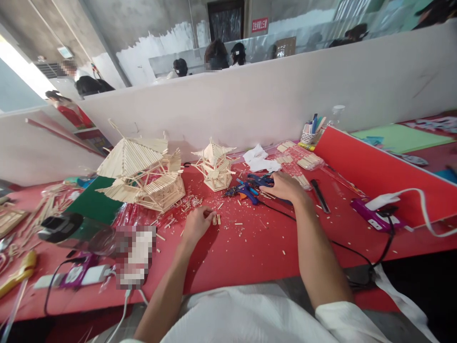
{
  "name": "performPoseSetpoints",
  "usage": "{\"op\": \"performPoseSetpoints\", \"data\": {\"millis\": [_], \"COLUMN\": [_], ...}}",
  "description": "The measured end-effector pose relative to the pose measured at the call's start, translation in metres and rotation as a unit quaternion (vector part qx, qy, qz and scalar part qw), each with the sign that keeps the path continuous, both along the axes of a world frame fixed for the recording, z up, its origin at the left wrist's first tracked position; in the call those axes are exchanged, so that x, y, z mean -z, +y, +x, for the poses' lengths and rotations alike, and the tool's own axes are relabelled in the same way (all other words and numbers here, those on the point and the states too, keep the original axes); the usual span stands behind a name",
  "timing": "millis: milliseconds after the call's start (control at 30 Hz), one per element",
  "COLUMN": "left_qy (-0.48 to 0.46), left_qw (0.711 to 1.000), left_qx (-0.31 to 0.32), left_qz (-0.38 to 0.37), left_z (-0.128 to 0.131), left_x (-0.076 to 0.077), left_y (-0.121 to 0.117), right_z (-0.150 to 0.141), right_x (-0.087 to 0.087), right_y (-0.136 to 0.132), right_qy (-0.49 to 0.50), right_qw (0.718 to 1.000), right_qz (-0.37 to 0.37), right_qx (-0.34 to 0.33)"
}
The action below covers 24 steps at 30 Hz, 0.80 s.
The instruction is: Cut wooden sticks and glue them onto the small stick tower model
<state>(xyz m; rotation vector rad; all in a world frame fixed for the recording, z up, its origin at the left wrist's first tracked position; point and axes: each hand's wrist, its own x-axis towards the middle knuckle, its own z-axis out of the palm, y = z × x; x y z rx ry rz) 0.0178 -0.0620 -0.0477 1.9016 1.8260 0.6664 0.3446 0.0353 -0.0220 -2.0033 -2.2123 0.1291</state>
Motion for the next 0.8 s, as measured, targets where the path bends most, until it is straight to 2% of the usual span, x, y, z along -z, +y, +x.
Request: {"op": "performPoseSetpoints", "data": {"millis": [233, 300, 400, 500, 633, 700, 767, 800], "left_qy": [0.017, 0.016, 0.012, 0.007, 0.011, 0.015, 0.016, 0.015], "left_qw": [0.999, 0.995, 0.984, 0.975, 0.976, 0.977, 0.978, 0.979], "left_qx": [0.039, 0.068, 0.146, 0.205, 0.212, 0.208, 0.202, 0.200], "left_qz": [0.034, 0.070, 0.105, 0.086, 0.055, 0.045, 0.038, 0.035], "left_z": [-0.008, -0.012, -0.016, -0.015, -0.013, -0.012, -0.013, -0.013], "left_x": [0.002, 0.004, 0.007, 0.010, 0.008, 0.006, 0.006, 0.007], "left_y": [0.000, 0.000, -0.001, -0.002, -0.004, -0.004, -0.004, -0.003], "right_z": [-0.003, -0.003, -0.004, -0.004, -0.009, -0.016, -0.029, -0.038], "right_x": [0.008, 0.010, 0.016, 0.021, 0.015, 0.003, -0.009, -0.015], "right_y": [0.006, 0.007, 0.010, 0.011, 0.006, 0.000, -0.010, -0.015], "right_qy": [0.029, 0.033, 0.032, 0.020, 0.019, 0.052, 0.132, 0.172], "right_qw": [0.999, 0.999, 0.999, 1.000, 0.999, 0.995, 0.979, 0.967], "right_qz": [-0.011, -0.009, -0.009, -0.012, 0.023, 0.069, 0.093, 0.071], "right_qx": [0.021, 0.022, 0.022, 0.009, -0.011, -0.043, -0.124, -0.176]}}
